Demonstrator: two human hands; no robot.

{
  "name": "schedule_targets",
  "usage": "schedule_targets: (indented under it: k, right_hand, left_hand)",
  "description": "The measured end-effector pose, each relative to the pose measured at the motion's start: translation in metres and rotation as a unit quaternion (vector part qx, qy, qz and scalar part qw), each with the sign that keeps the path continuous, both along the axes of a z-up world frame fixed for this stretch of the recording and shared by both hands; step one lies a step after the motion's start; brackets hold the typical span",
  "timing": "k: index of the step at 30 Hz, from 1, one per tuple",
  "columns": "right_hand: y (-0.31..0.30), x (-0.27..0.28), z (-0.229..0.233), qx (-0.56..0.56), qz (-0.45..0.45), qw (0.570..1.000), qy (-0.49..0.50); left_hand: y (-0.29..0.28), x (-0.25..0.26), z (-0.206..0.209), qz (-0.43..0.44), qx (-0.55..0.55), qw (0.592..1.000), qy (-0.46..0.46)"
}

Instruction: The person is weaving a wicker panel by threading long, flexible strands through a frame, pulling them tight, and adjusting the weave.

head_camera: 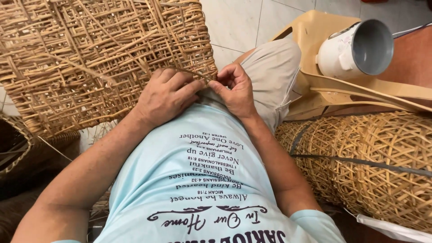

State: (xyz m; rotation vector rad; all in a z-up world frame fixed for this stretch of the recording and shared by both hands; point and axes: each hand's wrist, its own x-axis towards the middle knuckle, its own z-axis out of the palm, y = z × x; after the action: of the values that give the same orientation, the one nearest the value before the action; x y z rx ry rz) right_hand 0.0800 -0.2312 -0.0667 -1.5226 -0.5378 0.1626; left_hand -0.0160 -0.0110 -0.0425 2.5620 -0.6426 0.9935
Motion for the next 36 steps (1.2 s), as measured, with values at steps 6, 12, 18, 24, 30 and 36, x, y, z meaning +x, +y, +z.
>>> schedule_targets:
  k: [6, 12, 18, 24, 30, 36]
  right_hand:
    - [-0.002, -0.005, 0.002, 0.004, -0.003, 1.0, 0.013]
    - [-0.001, -0.014, 0.006, 0.009, -0.026, 0.999, -0.034]
    - [-0.003, -0.015, 0.0, 0.01, -0.028, 0.998, -0.063]
    - [-0.003, -0.015, -0.007, 0.016, -0.021, 0.998, -0.054]
    - [-0.001, -0.012, -0.002, 0.072, 0.011, 0.996, 0.047]
    - [0.01, -0.017, 0.004, 0.131, 0.039, 0.977, 0.162]
  left_hand:
    - [-0.002, 0.0, 0.004, 0.006, -0.011, 0.999, -0.037]
    - [-0.003, 0.0, 0.001, 0.026, -0.029, 0.999, 0.011]
    - [-0.002, 0.0, 0.004, 0.001, -0.096, 0.994, 0.053]
    - [0.0, 0.009, -0.003, -0.006, -0.162, 0.983, 0.088]
    - [-0.003, 0.012, 0.001, 0.011, -0.176, 0.981, 0.086]
    - [-0.002, 0.017, -0.007, 0.003, -0.161, 0.982, 0.094]
